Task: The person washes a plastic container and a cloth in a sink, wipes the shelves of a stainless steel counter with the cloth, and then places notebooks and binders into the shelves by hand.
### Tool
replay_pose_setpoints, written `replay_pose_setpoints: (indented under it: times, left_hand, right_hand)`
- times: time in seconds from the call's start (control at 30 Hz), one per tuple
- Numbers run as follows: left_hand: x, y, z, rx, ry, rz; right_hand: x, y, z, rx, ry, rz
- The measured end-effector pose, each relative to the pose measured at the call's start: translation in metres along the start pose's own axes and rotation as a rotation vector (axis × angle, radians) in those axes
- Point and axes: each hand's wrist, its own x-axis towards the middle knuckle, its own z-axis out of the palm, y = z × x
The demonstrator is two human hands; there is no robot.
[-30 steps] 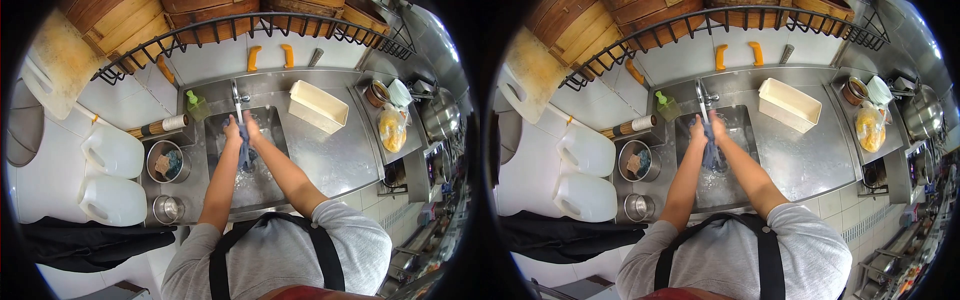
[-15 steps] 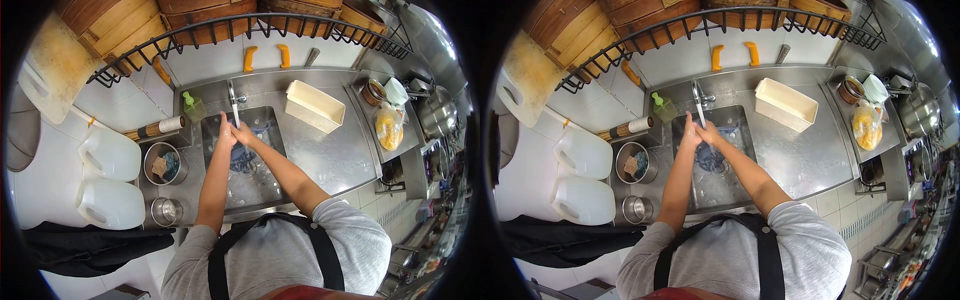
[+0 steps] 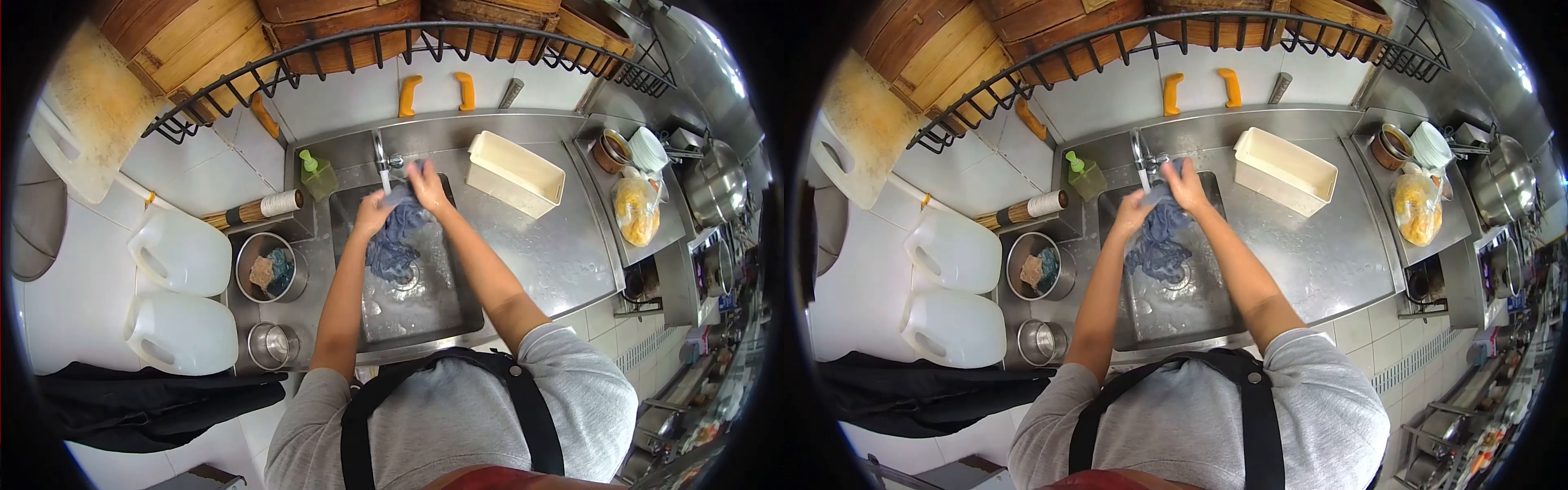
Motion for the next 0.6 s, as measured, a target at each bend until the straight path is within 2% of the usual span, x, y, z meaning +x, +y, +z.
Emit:
replay_pose_setpoints:
  times: [0.03, 0.07, 0.13, 0.17, 0.2, 0.27, 0.3, 0.33, 0.4, 0.43, 0.47, 0.53, 0.57, 0.6]
  left_hand:
    - [-0.005, 0.02, 0.003, -0.138, -0.006, -0.009]
    - [-0.004, 0.019, 0.005, -0.137, -0.008, -0.008]
    - [-0.001, 0.015, 0.011, -0.184, 0.094, 0.214]
    - [-0.004, 0.009, 0.01, -0.271, 0.097, 0.21]
    - [-0.007, 0.003, 0.01, -0.27, 0.097, 0.207]
    - [-0.017, 0.004, 0.009, -0.261, 0.04, -0.005]
    - [-0.024, 0.003, 0.008, -0.373, -0.047, -0.213]
    - [-0.03, 0.008, 0.011, -0.372, -0.046, -0.214]
    - [-0.038, 0.044, 0.026, -1.081, 0.054, -0.241]
    - [-0.038, 0.072, 0.028, -1.225, 0.007, -0.289]
    - [-0.028, 0.05, 0.029, -1.226, 0.012, -0.29]
    - [-0.001, -0.013, 0.032, -1.448, -0.176, -0.085]
    - [0.001, -0.02, 0.034, -1.446, -0.176, -0.083]
    - [0.002, -0.027, 0.04, -1.482, -0.209, 0.091]
  right_hand:
    - [-0.004, 0.006, -0.004, -0.184, -0.167, -0.049]
    - [-0.01, -0.006, -0.006, -0.183, -0.164, -0.049]
    - [-0.015, -0.036, -0.017, -0.462, -0.646, -0.234]
    - [-0.013, -0.047, -0.023, -0.595, -0.691, -0.273]
    - [-0.011, -0.054, -0.025, -0.592, -0.692, -0.272]
    - [-0.008, -0.06, -0.024, -0.599, -0.566, -0.606]
    - [-0.009, -0.062, -0.024, -0.595, -0.565, -0.606]
    - [-0.011, -0.062, -0.023, -0.443, -0.371, -0.642]
    - [-0.015, -0.065, -0.021, -0.138, 0.01, -0.7]
    - [-0.023, -0.074, -0.013, -0.045, 0.094, -0.712]
    - [-0.033, -0.078, -0.005, -0.09, 0.119, -0.779]
    - [-0.047, -0.045, 0.021, -0.191, -0.036, -0.885]
    - [-0.066, -0.067, 0.038, 0.05, 0.065, -0.925]
    - [-0.066, -0.063, 0.039, 0.049, 0.066, -0.927]
